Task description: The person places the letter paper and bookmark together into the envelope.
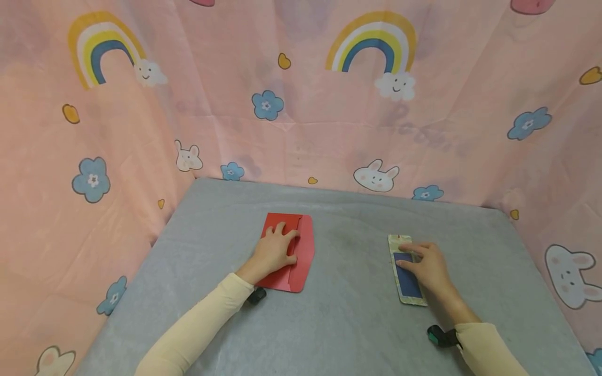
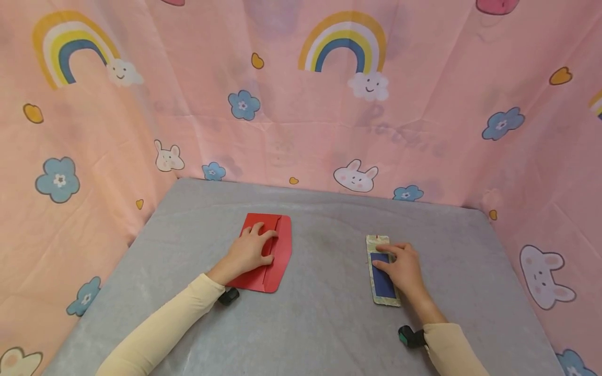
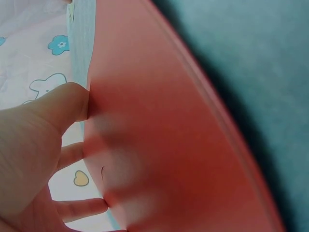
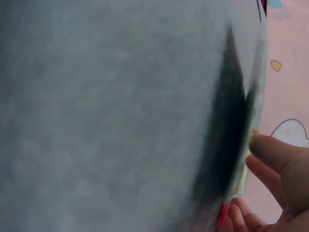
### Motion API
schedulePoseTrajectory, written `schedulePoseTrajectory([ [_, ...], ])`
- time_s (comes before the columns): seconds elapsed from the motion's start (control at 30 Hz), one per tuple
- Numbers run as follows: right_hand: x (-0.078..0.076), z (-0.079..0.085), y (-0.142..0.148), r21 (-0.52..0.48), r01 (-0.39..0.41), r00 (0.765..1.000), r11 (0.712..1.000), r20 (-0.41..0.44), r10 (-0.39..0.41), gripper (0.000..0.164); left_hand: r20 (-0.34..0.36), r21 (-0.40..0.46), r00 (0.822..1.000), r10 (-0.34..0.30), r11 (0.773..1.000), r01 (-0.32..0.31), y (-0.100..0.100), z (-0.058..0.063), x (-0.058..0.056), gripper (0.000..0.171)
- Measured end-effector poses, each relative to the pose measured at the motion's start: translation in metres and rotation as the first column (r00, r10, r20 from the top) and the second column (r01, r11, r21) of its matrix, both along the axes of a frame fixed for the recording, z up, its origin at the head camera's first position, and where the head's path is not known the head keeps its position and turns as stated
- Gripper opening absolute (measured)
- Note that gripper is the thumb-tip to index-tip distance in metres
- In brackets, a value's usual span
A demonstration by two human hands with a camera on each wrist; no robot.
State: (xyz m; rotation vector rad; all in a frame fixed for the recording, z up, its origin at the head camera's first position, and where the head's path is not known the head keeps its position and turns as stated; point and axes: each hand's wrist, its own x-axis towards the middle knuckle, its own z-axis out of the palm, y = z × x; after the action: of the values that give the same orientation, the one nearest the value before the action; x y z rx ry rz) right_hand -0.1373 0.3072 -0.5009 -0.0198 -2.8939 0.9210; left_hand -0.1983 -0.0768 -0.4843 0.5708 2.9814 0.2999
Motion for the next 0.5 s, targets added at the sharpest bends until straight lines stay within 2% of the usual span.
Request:
schedulePoseTrajectory([
  [0.23, -0.002, 0.002, -0.002, 0.085, -0.018, 0.999, 0.996, 0.041, 0.015, 0.039, -0.013, 0.001, 1.0, -0.006, 1.0, 0.006, -0.001, -0.001, 0.0, 0.06],
  [0.5, -0.01, -0.002, 0.008, 0.042, -0.081, 0.995, 0.996, 0.059, 0.079, 0.03, -0.019, 0.008, 1.0, -0.011, 1.0, 0.011, -0.001, -0.002, 0.001, 0.06],
])
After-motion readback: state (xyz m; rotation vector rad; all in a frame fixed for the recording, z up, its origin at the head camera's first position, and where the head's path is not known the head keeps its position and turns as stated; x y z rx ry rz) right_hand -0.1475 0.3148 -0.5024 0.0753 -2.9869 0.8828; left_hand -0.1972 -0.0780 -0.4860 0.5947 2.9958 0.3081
